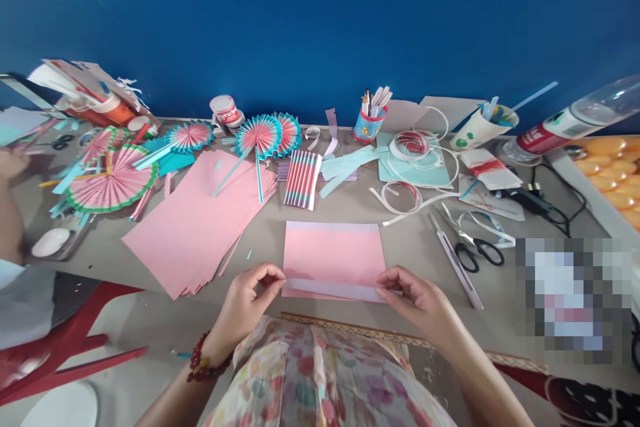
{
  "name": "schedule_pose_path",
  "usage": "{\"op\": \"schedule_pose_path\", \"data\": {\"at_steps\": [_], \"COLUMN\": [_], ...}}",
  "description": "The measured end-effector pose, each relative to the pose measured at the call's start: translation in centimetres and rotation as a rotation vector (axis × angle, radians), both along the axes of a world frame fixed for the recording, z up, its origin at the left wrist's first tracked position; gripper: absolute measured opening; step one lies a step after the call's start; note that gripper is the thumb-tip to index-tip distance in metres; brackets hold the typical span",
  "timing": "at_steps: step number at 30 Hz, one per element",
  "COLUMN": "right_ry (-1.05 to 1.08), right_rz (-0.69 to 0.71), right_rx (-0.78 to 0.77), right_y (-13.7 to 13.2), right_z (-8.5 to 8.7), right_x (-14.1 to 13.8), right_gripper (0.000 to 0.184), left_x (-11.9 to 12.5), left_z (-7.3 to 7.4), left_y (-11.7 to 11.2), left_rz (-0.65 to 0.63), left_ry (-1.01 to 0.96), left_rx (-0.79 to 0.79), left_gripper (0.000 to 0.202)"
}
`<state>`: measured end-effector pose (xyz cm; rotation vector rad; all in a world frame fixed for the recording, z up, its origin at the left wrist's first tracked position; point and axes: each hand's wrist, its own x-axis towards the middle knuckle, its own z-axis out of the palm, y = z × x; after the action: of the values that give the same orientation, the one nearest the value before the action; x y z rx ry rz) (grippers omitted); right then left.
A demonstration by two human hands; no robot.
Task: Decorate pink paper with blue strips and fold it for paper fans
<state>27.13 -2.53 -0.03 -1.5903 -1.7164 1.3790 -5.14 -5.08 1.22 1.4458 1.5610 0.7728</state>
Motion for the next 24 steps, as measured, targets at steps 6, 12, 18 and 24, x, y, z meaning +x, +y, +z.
{"op": "schedule_pose_path", "data": {"at_steps": [6,12,18,24], "right_ry": [-0.096,-0.166,-0.194,-0.189], "right_rz": [0.085,0.112,0.109,0.124], "right_rx": [0.022,0.071,0.087,0.096], "right_y": [0.4,0.2,0.2,0.2], "right_z": [0.5,0.2,-0.3,-0.6], "right_x": [0.1,0.1,0.0,-0.2], "right_gripper": [0.022,0.019,0.018,0.019], "left_x": [0.0,-0.4,-0.5,-0.6], "left_z": [-0.1,-0.8,-1.0,-0.7], "left_y": [0.3,0.5,0.7,1.0], "left_rz": [-0.083,-0.229,-0.296,-0.336], "left_ry": [0.067,0.301,0.387,0.424], "left_rx": [-0.012,0.06,0.084,0.093], "left_gripper": [0.012,0.011,0.011,0.013]}}
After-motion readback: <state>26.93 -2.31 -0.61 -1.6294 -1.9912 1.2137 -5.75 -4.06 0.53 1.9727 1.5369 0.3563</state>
